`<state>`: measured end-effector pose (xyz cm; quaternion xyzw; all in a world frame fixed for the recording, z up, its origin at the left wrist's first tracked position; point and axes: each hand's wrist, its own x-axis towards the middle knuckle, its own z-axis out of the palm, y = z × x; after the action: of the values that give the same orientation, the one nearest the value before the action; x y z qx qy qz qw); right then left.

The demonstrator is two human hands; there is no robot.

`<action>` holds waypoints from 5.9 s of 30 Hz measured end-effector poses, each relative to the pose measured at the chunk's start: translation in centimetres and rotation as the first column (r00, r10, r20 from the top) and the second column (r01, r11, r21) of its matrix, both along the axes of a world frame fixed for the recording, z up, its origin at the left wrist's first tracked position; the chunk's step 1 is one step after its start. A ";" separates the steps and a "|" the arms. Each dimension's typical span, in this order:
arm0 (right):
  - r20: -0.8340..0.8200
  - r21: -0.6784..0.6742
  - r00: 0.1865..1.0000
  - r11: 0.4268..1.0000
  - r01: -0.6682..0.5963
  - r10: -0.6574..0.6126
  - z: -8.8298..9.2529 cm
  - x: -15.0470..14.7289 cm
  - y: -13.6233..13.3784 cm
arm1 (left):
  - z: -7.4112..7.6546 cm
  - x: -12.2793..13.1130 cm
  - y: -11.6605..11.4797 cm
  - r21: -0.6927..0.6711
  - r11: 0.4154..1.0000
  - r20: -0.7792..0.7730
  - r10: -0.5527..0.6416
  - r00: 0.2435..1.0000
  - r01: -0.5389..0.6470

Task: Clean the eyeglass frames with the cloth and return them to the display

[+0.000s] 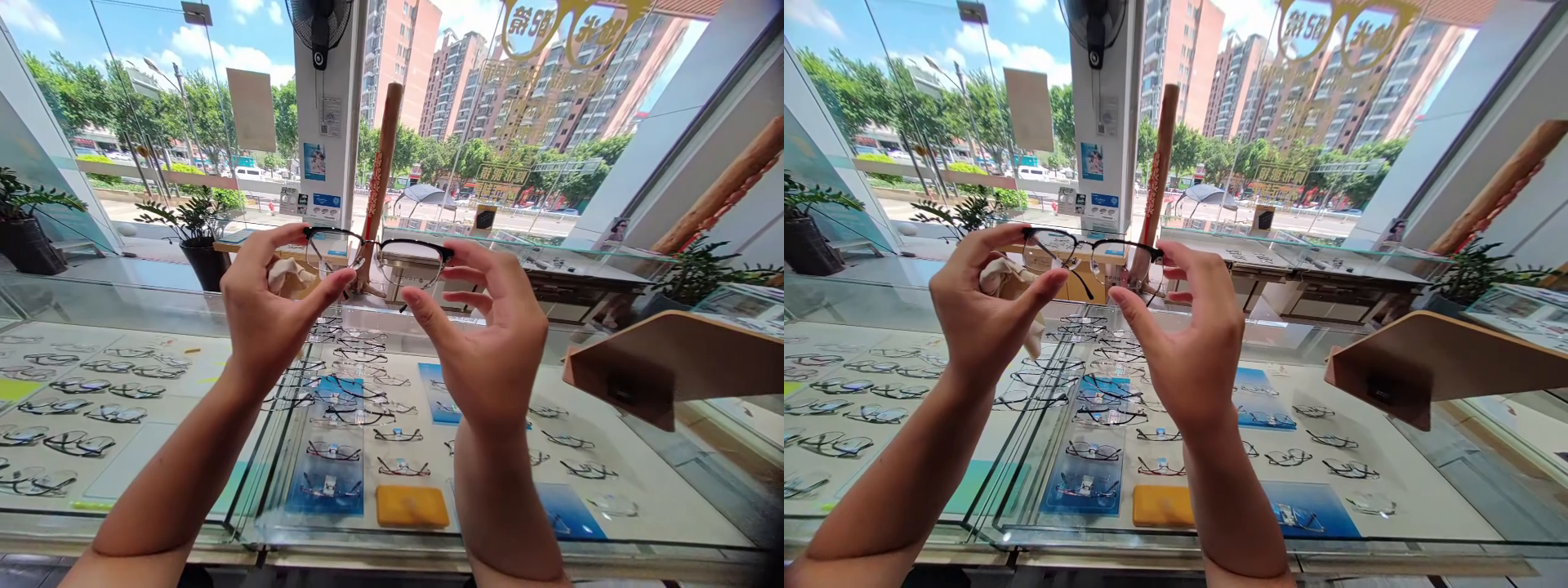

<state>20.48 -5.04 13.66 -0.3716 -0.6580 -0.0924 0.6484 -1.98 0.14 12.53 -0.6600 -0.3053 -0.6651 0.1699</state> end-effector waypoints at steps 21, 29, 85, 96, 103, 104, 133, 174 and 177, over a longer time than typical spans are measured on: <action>0.019 0.008 1.000 1.000 0.010 -0.011 -0.3 0.0 0.4 | -0.8 -0.2 1.4 0.038 0.999 0.007 0.007 1.000 -0.008; -0.008 -0.008 1.000 1.000 0.012 -0.012 -0.2 0.1 0.2 | -0.7 -0.2 0.9 0.047 0.998 -0.027 0.030 0.999 -0.029; 0.014 -0.083 0.999 0.995 0.053 -0.052 0.0 0.3 0.3 | 0.5 0.3 0.3 -0.045 0.999 0.077 -0.003 0.997 0.006; 0.012 -0.059 0.999 0.997 0.053 -0.052 0.1 0.3 0.0 | 0.3 0.1 0.6 -0.068 0.996 0.085 -0.049 0.995 0.055; 0.007 -0.046 0.999 0.998 0.048 -0.048 0.2 0.2 0.0 | 0.2 0.1 0.7 -0.079 0.996 0.086 -0.039 0.996 0.046; 0.014 -0.044 0.999 0.998 0.051 -0.051 0.2 0.2 0.0 | 0.2 0.1 0.7 -0.077 0.996 0.085 -0.038 0.996 0.045; 0.060 -0.048 0.996 0.996 0.071 -0.068 0.1 0.3 0.1 | 0.4 0.1 0.3 -0.085 0.996 0.090 -0.030 0.995 0.037; -0.202 0.195 0.933 0.946 -0.260 0.298 -0.5 -0.8 2.2 | -0.4 1.2 1.4 0.122 0.927 0.233 -0.375 0.897 0.355; -0.234 0.177 0.926 0.949 -0.260 0.297 -0.3 -0.7 2.3 | -0.3 1.4 1.5 0.170 0.944 0.196 -0.314 0.929 0.283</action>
<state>19.73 -2.76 13.38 -0.2355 -0.6060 0.0028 0.7598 -0.57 1.61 12.25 -0.6074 -0.1713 -0.7719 0.0770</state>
